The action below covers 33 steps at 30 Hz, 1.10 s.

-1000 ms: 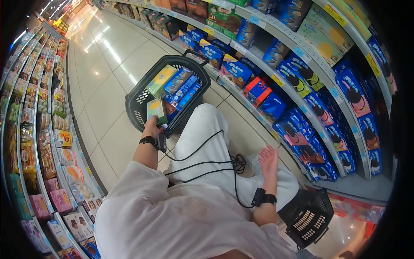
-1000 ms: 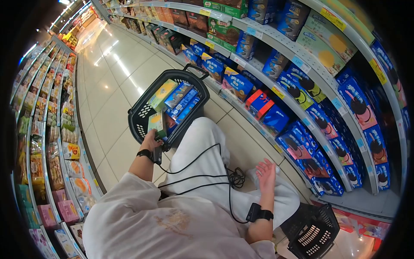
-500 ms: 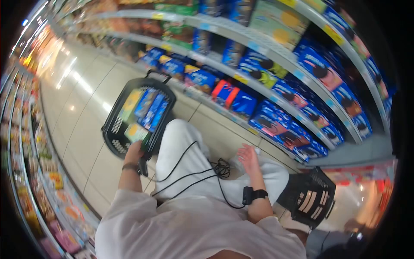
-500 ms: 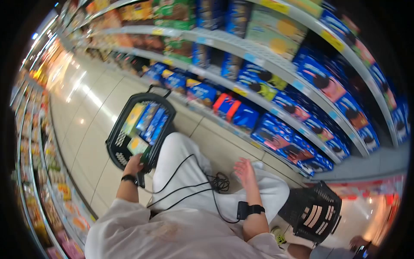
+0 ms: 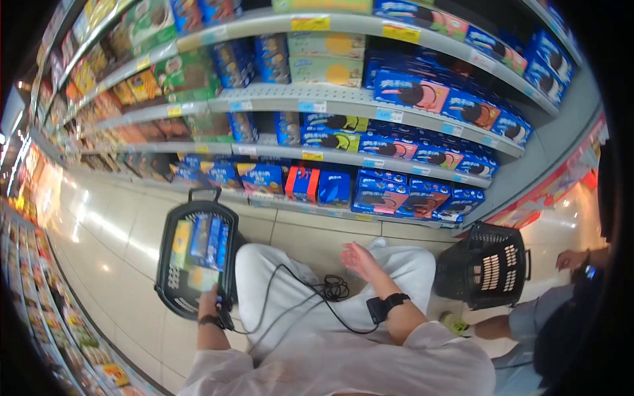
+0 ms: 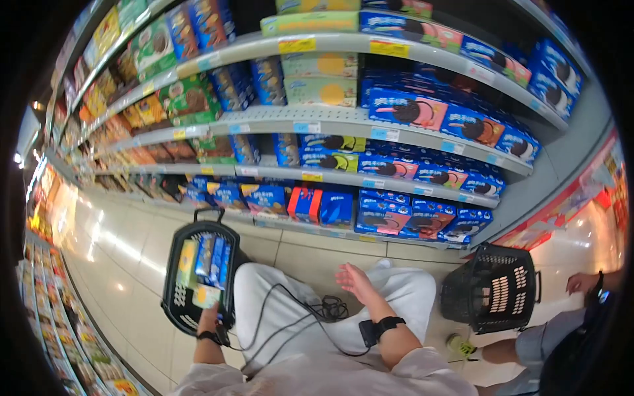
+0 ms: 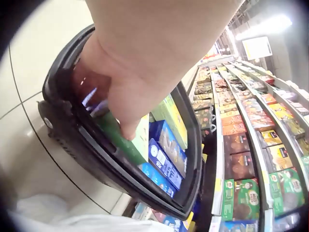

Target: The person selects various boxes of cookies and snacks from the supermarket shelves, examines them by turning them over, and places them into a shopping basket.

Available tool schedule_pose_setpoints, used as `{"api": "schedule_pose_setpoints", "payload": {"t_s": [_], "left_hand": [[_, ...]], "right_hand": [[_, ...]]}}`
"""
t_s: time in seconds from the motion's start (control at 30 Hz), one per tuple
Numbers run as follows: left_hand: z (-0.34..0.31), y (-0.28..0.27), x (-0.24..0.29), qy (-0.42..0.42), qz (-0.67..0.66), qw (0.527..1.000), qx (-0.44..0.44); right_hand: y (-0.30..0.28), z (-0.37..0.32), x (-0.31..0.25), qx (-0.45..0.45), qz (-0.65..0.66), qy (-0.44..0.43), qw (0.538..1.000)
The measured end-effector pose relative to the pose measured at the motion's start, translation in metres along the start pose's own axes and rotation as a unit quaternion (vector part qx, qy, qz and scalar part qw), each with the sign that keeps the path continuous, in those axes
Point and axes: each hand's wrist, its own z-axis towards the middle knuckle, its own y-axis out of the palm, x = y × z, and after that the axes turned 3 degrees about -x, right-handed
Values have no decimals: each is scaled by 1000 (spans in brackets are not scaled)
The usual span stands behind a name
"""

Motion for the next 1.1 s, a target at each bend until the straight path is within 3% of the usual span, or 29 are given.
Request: {"api": "schedule_pose_setpoints", "payload": {"t_s": [0.03,0.07,0.1,0.13,0.2,0.27,0.33,0.4,0.47,0.57,0.6,0.63,0.73,0.77,0.9,1.07,1.1], "left_hand": [[35,4,-11,102,103,987,74],[25,0,12,109,135,979,108],[55,8,1,215,88,952,198],[31,3,40,175,87,972,132],[-6,5,105,140,135,964,182],[-40,4,167,194,95,960,179],[-33,5,206,333,105,919,183],[-37,10,256,376,125,899,186],[-83,8,317,409,161,882,169],[-108,11,388,498,172,830,183],[-98,10,406,561,181,784,196],[-122,9,429,548,186,791,197],[-140,-1,495,597,184,749,223],[-151,-3,516,572,192,757,249],[-178,-16,592,627,155,694,319],[-232,-19,669,620,145,699,325],[-237,-20,683,653,140,655,353]], "right_hand": [[1,-1,1,-2,14,-19,1000],[0,-3,2,6,14,-1,1000],[0,-4,-2,11,9,15,1000],[1,-4,-4,12,14,12,1000],[0,-4,-6,7,18,2,1000],[-1,-4,-6,10,-6,14,1000],[-4,-4,-5,13,-6,4,1000],[-2,-5,-5,9,-6,3,1000],[-2,-7,-7,23,-2,7,1000],[-2,-11,-12,19,-7,2,1000],[-1,-11,-11,15,-4,6,1000],[-2,-10,-12,19,-1,5,1000],[-9,-2,-12,23,4,5,1000],[-12,0,-11,30,16,3,999],[-22,13,-7,43,45,10,998],[-33,28,-9,10,90,13,996],[-34,32,-10,5,100,17,995]]}}
